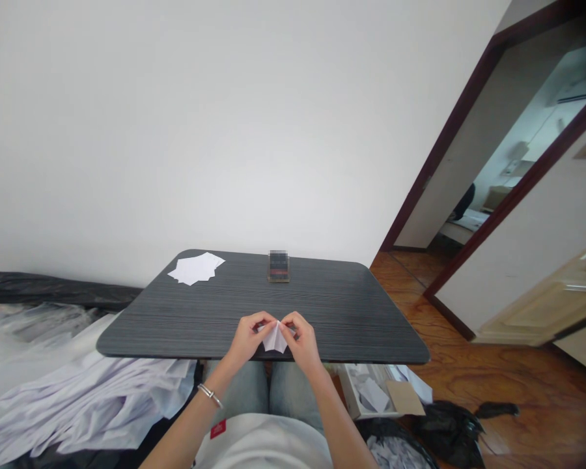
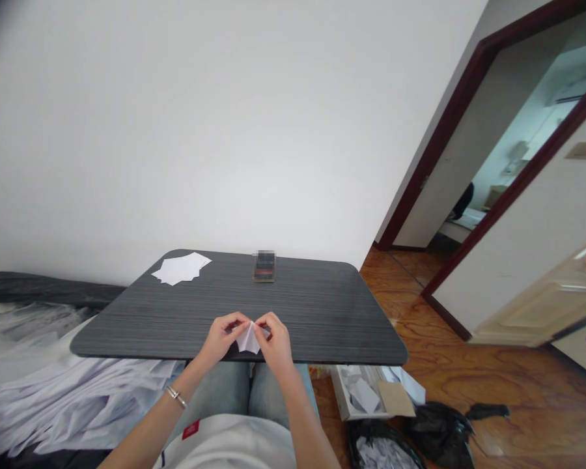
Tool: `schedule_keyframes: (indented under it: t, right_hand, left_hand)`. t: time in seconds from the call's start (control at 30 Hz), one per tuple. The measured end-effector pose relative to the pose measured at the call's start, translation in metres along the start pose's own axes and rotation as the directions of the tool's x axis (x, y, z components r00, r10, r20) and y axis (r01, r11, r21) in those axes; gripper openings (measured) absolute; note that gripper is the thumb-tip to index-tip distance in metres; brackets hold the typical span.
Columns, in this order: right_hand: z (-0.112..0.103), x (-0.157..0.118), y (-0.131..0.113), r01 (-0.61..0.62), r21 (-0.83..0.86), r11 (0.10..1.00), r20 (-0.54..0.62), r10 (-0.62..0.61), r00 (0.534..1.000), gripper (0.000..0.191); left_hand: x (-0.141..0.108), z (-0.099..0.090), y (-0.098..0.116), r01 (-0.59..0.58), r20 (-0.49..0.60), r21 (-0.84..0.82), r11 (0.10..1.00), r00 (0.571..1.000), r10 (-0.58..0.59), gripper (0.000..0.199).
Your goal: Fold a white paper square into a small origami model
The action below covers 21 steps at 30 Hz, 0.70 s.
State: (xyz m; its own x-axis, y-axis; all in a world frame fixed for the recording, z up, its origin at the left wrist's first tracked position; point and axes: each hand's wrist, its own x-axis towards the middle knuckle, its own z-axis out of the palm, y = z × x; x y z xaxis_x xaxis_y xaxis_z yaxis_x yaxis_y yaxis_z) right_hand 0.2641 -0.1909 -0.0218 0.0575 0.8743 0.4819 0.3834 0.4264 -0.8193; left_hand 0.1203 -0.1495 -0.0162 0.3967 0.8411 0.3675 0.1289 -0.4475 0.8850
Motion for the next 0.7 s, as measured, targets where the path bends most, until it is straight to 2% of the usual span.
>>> schedule_keyframes:
  t: [0.17, 0.37, 0.53, 0.7]
  right_hand:
    - [0.0, 0.002, 0.007, -0.007, 0.115, 0.993, 0.036, 0.003, 0.999, 0.012]
    - [0.004, 0.002, 0.017, -0.157, 0.22, 0.963, 0.119, 0.133, 0.984, 0.015]
    - [0.008, 0.002, 0.021, -0.235, 0.321, 0.917, 0.057, 0.228, 0.972, 0.018]
    - [0.006, 0.004, 0.021, -0.228, 0.283, 0.932, -0.057, 0.254, 0.966, 0.02]
  left_hand:
    - [0.002, 0.003, -0.002, 0.048, -0.058, -0.138, 0.989, 0.997, -0.057, 0.018]
    - [0.006, 0.008, -0.006, 0.128, -0.035, -0.235, 0.963, 0.99, -0.14, 0.018]
    - [0.005, 0.009, -0.008, 0.09, -0.14, -0.165, 0.982, 0.984, -0.114, 0.016]
    - [0.002, 0.01, -0.004, 0.079, -0.036, -0.11, 0.991, 0.996, -0.083, 0.023]
